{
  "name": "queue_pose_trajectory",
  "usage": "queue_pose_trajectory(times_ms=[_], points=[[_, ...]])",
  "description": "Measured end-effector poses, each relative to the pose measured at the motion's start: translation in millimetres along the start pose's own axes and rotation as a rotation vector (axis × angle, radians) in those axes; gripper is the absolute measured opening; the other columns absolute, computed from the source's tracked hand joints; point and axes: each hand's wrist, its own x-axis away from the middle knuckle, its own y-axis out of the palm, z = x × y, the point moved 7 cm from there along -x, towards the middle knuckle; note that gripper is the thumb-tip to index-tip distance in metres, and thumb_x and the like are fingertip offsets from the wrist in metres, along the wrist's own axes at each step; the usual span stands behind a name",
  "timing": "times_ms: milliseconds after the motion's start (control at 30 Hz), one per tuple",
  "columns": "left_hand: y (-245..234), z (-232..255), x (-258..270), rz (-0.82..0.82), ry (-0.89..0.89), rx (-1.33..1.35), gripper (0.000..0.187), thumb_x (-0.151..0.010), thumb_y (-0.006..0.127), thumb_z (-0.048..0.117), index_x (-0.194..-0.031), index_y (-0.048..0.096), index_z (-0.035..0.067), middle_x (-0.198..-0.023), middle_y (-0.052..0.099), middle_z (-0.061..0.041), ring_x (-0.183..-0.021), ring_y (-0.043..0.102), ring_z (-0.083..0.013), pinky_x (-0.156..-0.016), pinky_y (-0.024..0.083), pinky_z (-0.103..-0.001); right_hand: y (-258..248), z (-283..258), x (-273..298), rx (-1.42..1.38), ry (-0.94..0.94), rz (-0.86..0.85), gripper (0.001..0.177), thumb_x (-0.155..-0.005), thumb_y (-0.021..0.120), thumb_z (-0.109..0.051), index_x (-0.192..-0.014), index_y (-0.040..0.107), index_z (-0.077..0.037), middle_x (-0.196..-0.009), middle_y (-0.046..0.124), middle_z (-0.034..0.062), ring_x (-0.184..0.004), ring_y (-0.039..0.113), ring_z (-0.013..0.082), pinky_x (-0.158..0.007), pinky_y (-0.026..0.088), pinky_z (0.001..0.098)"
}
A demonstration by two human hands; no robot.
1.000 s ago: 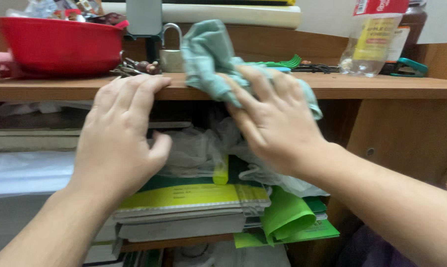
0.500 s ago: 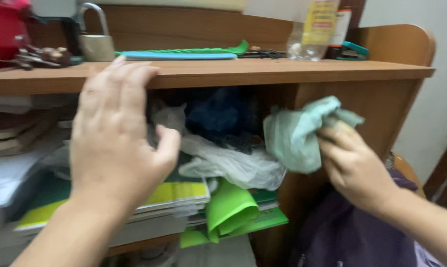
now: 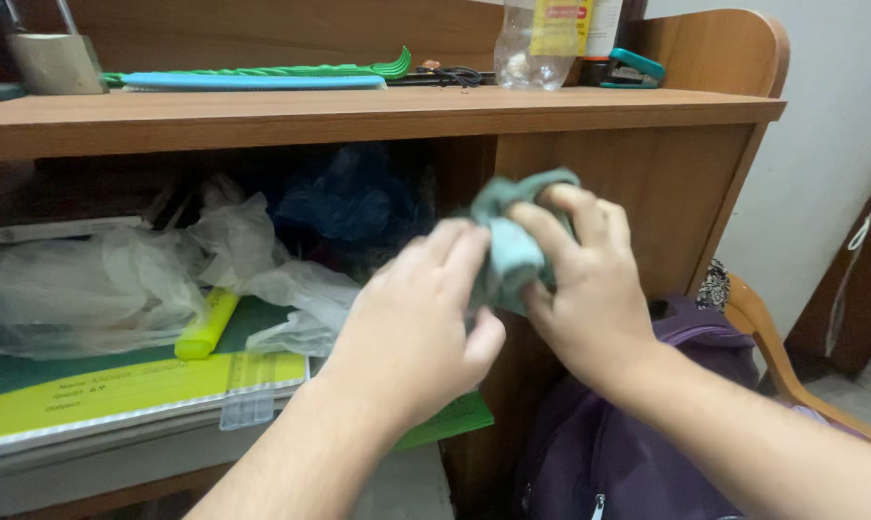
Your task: The person wipes the glass door of a wooden cabinet with a cloth, then moves to a wooden desk to clean the top surface and side edges. The person shifts a pot and bananas on the desk to reach underneath them, continuing to wipe the desk and the interior of a lower cabinet.
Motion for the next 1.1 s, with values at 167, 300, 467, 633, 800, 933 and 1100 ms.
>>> queue_pose_trajectory(times_ms=[167, 300, 467, 633, 800, 933, 1100], points=[[45.2, -1.3, 22.2, -0.472, 0.017, -0.177, 0.036, -0.072, 0.069, 0.017, -0.106, 0.064, 0.006, -0.113, 0.067, -0.013, -0.112, 0.060, -0.0314, -0.104, 0.041, -0.045, 10.2, -16.9, 47.0, -0.095, -0.112, -0.155, 0.064, -0.059, 0.079, -0.025, -0.120, 0.065, -0.010, -0.127, 0.057, 0.0166, -0.122, 0.048, 0.0447, -0.100, 0.048, 0.0516], [59.5, 6.7, 34.9, -0.542, 0.084, -0.309, 0.030, -0.073, 0.070, 0.018, -0.099, 0.066, 0.006, -0.109, 0.068, -0.011, -0.115, 0.061, -0.0287, -0.108, 0.037, -0.041, 20.3, -13.1, 62.0, -0.076, -0.145, -0.243, 0.067, -0.058, 0.083, -0.030, -0.117, 0.067, -0.006, -0.126, 0.057, 0.0199, -0.123, 0.047, 0.0467, -0.093, 0.048, 0.0521], [38.4, 5.8, 16.0, -0.363, 0.115, -0.368, 0.046, -0.062, 0.075, 0.015, -0.106, 0.064, 0.008, -0.109, 0.068, -0.010, -0.112, 0.062, -0.0287, -0.110, 0.036, -0.045, 13.8, -1.0, 33.4, -0.085, -0.129, -0.233, 0.050, -0.065, 0.080, -0.017, -0.113, 0.069, -0.010, -0.124, 0.061, 0.0123, -0.122, 0.052, 0.0387, -0.098, 0.051, 0.0468], [11.2, -8.8, 1.2, -0.207, 0.111, -0.410, 0.084, -0.059, 0.081, 0.026, -0.136, 0.054, 0.009, -0.123, 0.063, -0.010, -0.114, 0.060, -0.0296, -0.104, 0.036, -0.051, -16.5, 13.9, -15.1, -0.078, -0.145, 0.034, 0.047, -0.072, 0.080, -0.009, -0.117, 0.067, -0.007, -0.134, 0.058, 0.0146, -0.127, 0.051, 0.0404, -0.108, 0.047, 0.0487], [-17.5, -36.6, 5.0, -0.413, 0.071, -0.429, 0.098, -0.052, 0.086, 0.069, -0.132, 0.060, 0.017, -0.128, 0.058, -0.010, -0.128, 0.048, -0.0368, -0.107, 0.028, -0.064, -14.2, 15.5, -7.3, -0.068, -0.097, 0.041, 0.048, -0.071, 0.079, -0.008, -0.117, 0.067, -0.006, -0.133, 0.057, 0.0179, -0.127, 0.050, 0.0423, -0.107, 0.046, 0.0494], [-37.9, -62.6, 10.4, -0.652, -0.391, -0.602, 0.059, -0.068, 0.084, 0.058, -0.120, 0.074, 0.033, -0.133, 0.055, -0.004, -0.128, 0.045, -0.0285, -0.109, 0.031, -0.052, -5.6, 4.9, 13.6, -0.127, -0.050, -0.095, 0.046, -0.066, 0.076, -0.004, -0.112, 0.068, -0.007, -0.127, 0.060, 0.0140, -0.122, 0.053, 0.0392, -0.103, 0.048, 0.0467], [-46.0, -69.1, 18.7, -0.540, -0.540, -0.605, 0.027, -0.088, 0.071, 0.033, -0.114, 0.075, 0.028, -0.120, 0.062, -0.006, -0.113, 0.065, -0.0277, -0.095, 0.054, -0.044, -3.5, -25.2, 17.7, -0.237, -0.054, -0.159, 0.046, -0.067, 0.072, -0.001, -0.112, 0.069, -0.008, -0.121, 0.063, 0.0103, -0.120, 0.056, 0.0356, -0.099, 0.048, 0.0436]])
